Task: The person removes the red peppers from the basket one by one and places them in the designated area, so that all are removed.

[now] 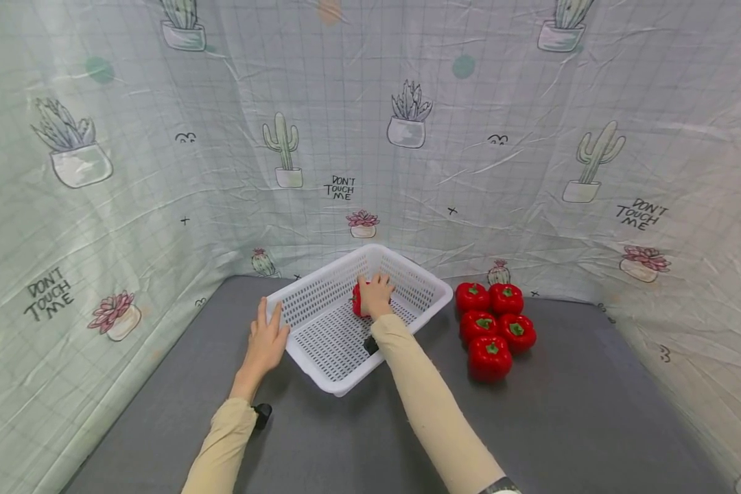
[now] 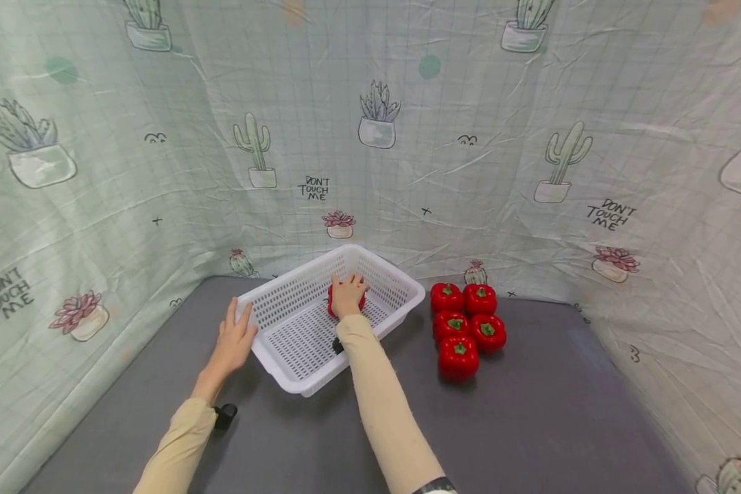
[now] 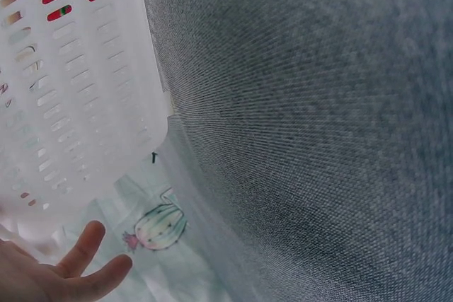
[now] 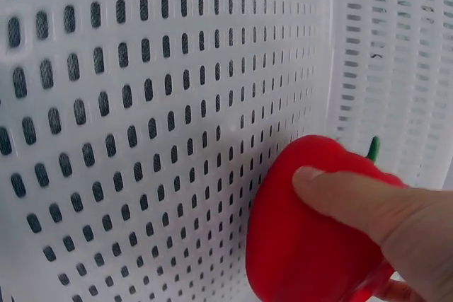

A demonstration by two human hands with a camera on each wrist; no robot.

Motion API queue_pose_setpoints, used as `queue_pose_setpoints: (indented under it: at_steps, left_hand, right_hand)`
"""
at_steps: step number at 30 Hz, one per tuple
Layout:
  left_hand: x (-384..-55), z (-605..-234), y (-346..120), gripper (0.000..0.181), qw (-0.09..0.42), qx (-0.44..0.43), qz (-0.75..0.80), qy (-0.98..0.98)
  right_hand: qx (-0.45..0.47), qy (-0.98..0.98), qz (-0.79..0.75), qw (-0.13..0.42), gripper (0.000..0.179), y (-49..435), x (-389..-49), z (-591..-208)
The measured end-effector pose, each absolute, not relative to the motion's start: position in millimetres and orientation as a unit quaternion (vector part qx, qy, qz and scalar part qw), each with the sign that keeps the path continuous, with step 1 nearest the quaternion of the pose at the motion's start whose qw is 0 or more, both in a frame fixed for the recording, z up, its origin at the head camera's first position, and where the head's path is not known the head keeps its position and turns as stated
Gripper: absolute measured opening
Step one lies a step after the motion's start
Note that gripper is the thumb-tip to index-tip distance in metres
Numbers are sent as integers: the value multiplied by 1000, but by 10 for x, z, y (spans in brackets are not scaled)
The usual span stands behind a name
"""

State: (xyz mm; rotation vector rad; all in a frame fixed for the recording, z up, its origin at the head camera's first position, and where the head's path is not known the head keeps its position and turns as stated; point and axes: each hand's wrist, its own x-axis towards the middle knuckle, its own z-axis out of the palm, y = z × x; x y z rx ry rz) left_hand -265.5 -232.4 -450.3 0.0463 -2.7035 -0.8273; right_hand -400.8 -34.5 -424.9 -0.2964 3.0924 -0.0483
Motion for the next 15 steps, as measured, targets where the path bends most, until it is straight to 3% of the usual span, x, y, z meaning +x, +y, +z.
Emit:
queue_pose_setpoints:
  at_steps: [9, 15]
  left_hand:
    - [-2660, -4477, -2314, 56, 151, 18, -291, -944]
    - [-2652, -4482, -2313, 56, 154, 18, -289, -945]
  right_hand:
    - [-138, 990, 6, -18, 87, -376, -3974, -4145]
    - [-174, 984, -18, -33, 82, -393, -3956, -4097]
